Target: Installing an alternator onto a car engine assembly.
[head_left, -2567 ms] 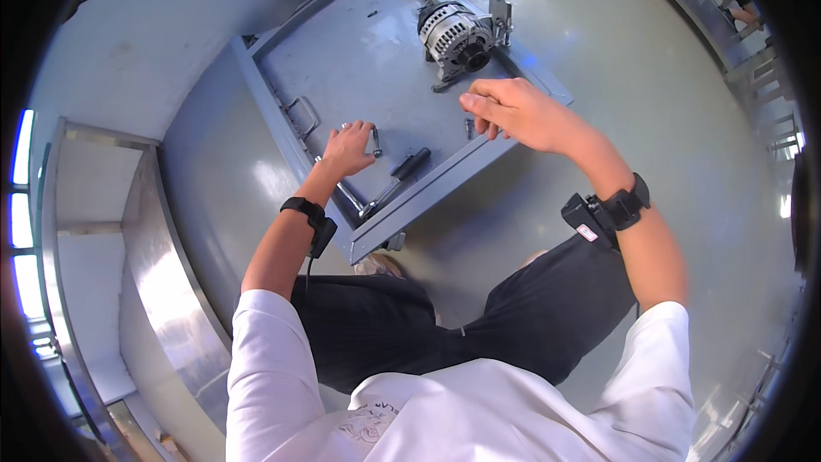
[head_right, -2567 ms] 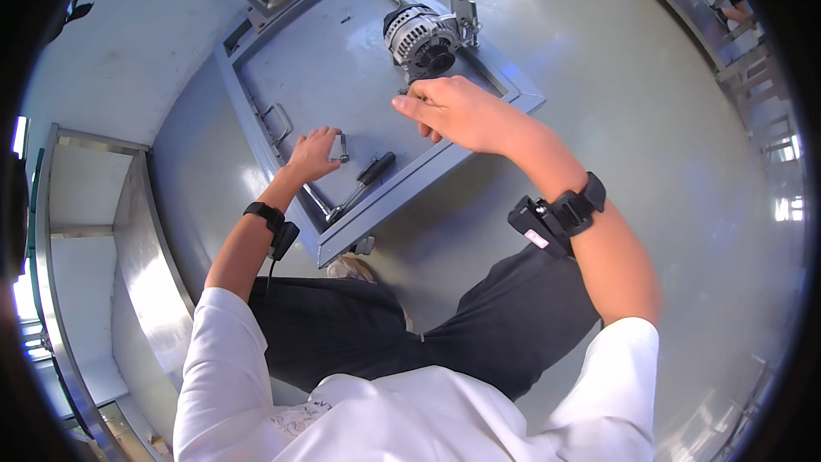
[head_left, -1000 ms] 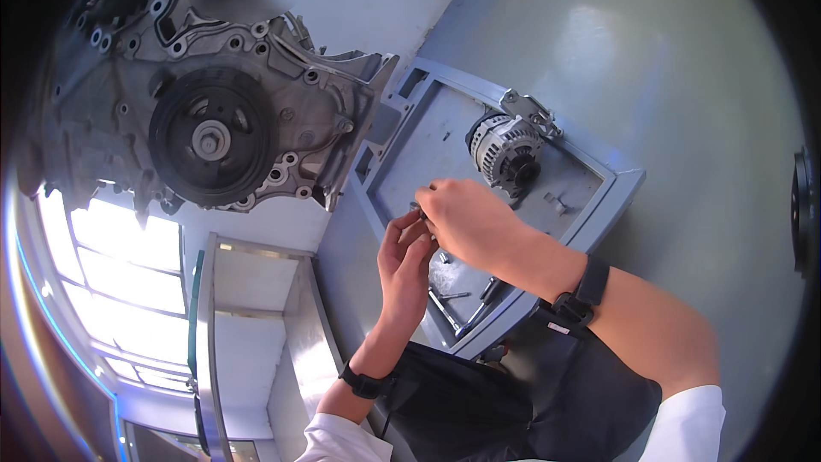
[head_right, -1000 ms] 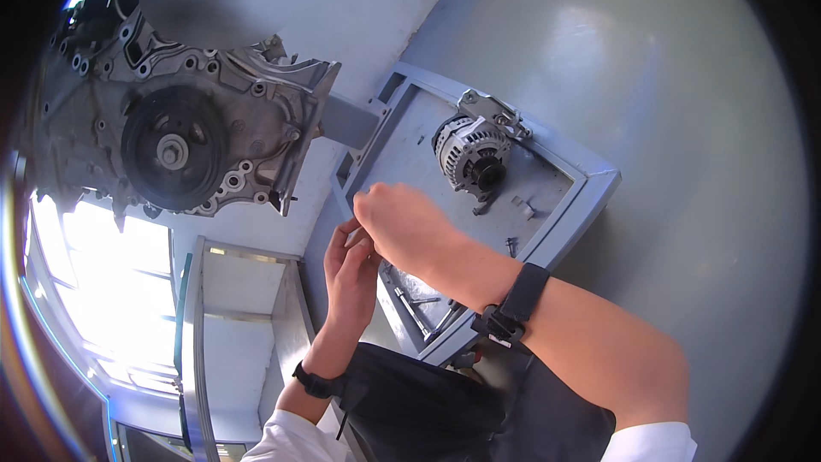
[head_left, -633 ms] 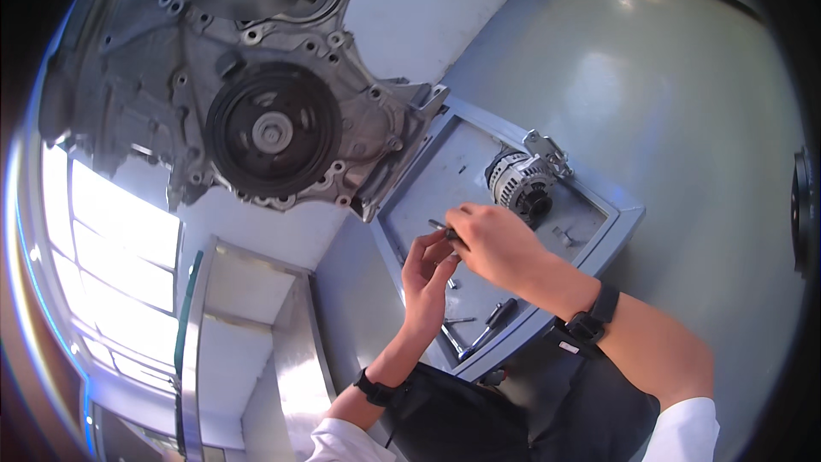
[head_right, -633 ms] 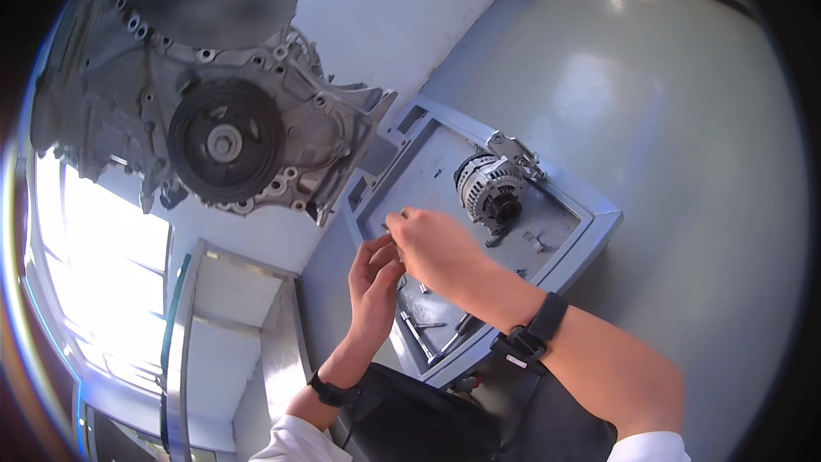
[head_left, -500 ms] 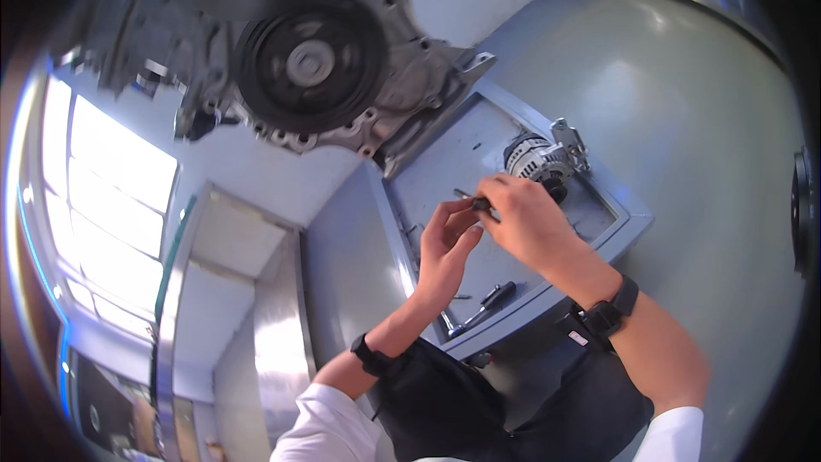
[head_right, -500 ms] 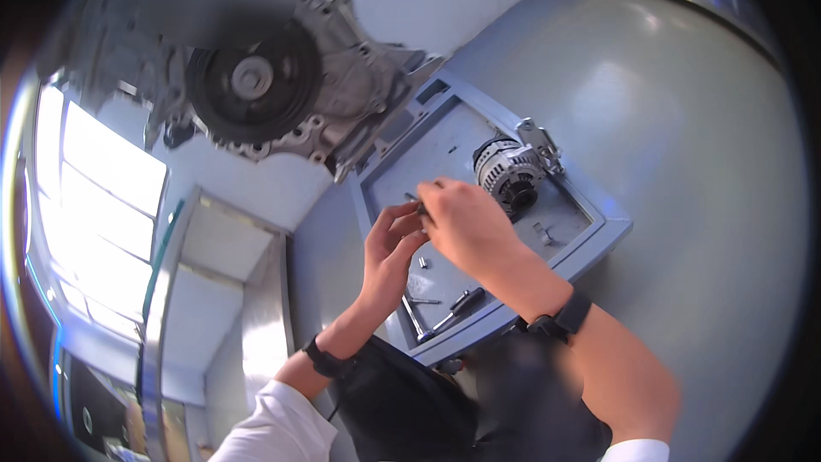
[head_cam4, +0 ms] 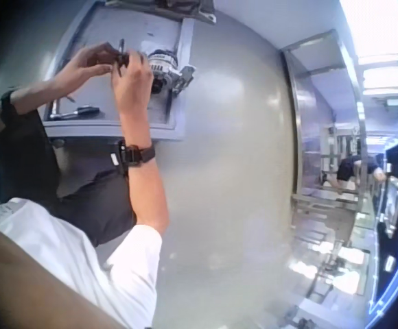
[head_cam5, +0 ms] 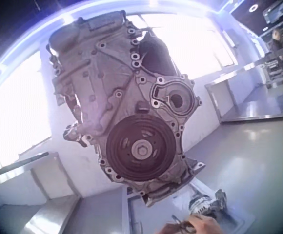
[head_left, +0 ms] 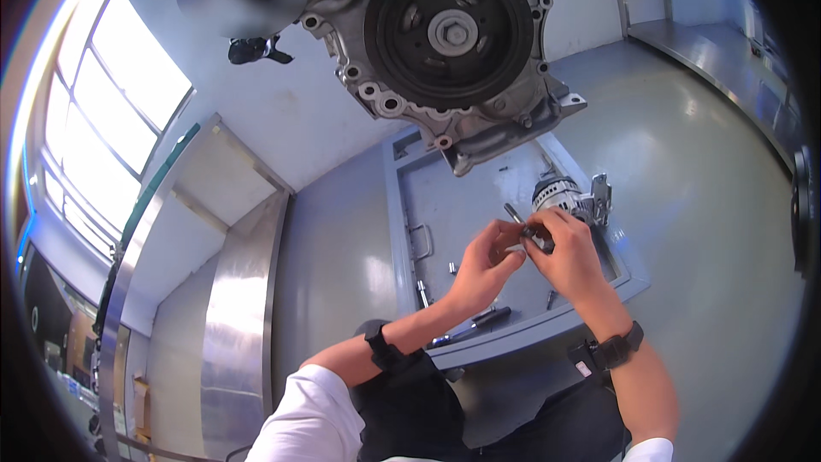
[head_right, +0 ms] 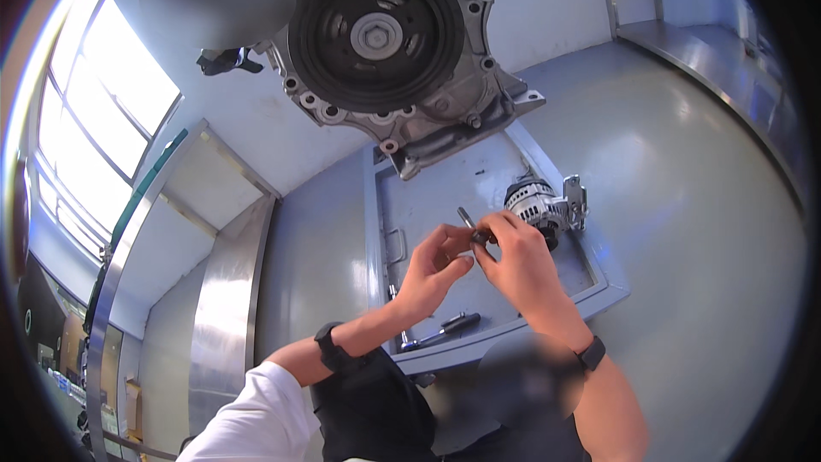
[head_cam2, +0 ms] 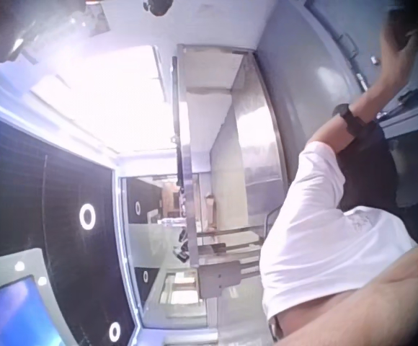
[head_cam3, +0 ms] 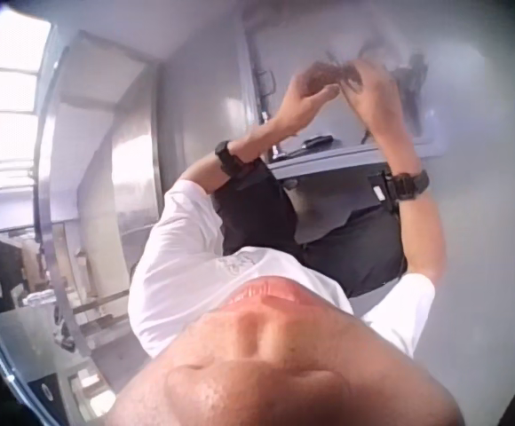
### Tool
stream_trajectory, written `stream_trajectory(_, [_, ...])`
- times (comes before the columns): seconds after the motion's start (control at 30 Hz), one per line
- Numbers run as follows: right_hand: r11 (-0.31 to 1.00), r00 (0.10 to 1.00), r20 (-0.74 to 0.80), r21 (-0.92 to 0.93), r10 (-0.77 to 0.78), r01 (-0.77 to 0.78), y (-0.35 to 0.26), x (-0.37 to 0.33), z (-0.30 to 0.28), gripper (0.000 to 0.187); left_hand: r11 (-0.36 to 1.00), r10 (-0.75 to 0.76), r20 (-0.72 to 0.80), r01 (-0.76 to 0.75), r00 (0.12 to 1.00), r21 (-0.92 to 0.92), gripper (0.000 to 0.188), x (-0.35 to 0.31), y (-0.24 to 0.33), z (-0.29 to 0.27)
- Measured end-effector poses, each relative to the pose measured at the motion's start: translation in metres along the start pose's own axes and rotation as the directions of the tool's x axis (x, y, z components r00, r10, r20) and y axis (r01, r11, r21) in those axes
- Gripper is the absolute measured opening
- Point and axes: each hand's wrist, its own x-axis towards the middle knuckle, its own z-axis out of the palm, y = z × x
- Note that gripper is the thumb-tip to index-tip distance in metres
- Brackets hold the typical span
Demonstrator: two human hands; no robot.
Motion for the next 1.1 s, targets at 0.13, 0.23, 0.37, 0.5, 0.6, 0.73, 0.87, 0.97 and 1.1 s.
stream_trajectory(0.13, [1.000,1.000,-0.012,0.003,0.002,-0.002,-0.003,0.004,0.003,0.018,0.999,0.026,-0.016,-0.026,1.000,0.021,0.032,0.003,0.001,-0.005])
stream_trajectory(0.23, [0.999,0.998,-0.056,0.026,-0.032,0.033,-0.005,0.009,0.007,0.019,0.997,0.071,-0.022,-0.070,0.997,0.018,0.032,0.004,0.008,-0.009])
stream_trajectory(0.37, [0.998,0.996,-0.073,0.032,-0.043,0.046,-0.007,0.012,0.011,0.018,0.995,0.097,-0.027,-0.097,0.995,-0.009,0.034,0.004,0.015,-0.013])
stream_trajectory(0.5, [0.996,0.991,-0.105,0.023,-0.084,0.087,-0.011,0.015,0.015,0.018,0.993,0.101,-0.021,-0.100,0.995,0.065,0.031,0.001,0.023,-0.019])
stream_trajectory(0.6, [0.994,0.989,-0.110,0.047,-0.098,0.103,-0.011,0.015,0.015,0.018,0.990,0.106,-0.008,-0.105,0.994,0.096,0.033,0.001,0.029,-0.018])
stream_trajectory(0.73, [0.997,0.998,-0.059,0.076,-0.030,0.035,-0.005,0.010,0.012,0.017,0.835,0.244,-0.172,-0.117,0.954,0.538,0.034,0.012,0.048,-0.032])
stream_trajectory(0.87, [0.993,0.998,-0.018,0.108,0.055,-0.053,0.006,0.008,0.016,0.016,0.696,0.562,-0.334,-0.214,0.757,0.685,0.038,0.046,0.061,-0.063])
stream_trajectory(0.97, [0.998,1.000,-0.029,0.070,0.002,0.001,0.018,0.006,0.015,0.016,0.628,0.555,-0.224,-0.227,0.801,0.744,0.062,0.055,0.063,-0.057])
stream_trajectory(1.1, [0.996,0.997,-0.055,0.069,0.054,-0.050,0.018,0.004,0.013,0.017,0.624,0.583,-0.246,-0.232,0.774,0.746,0.067,0.058,0.042,-0.038])
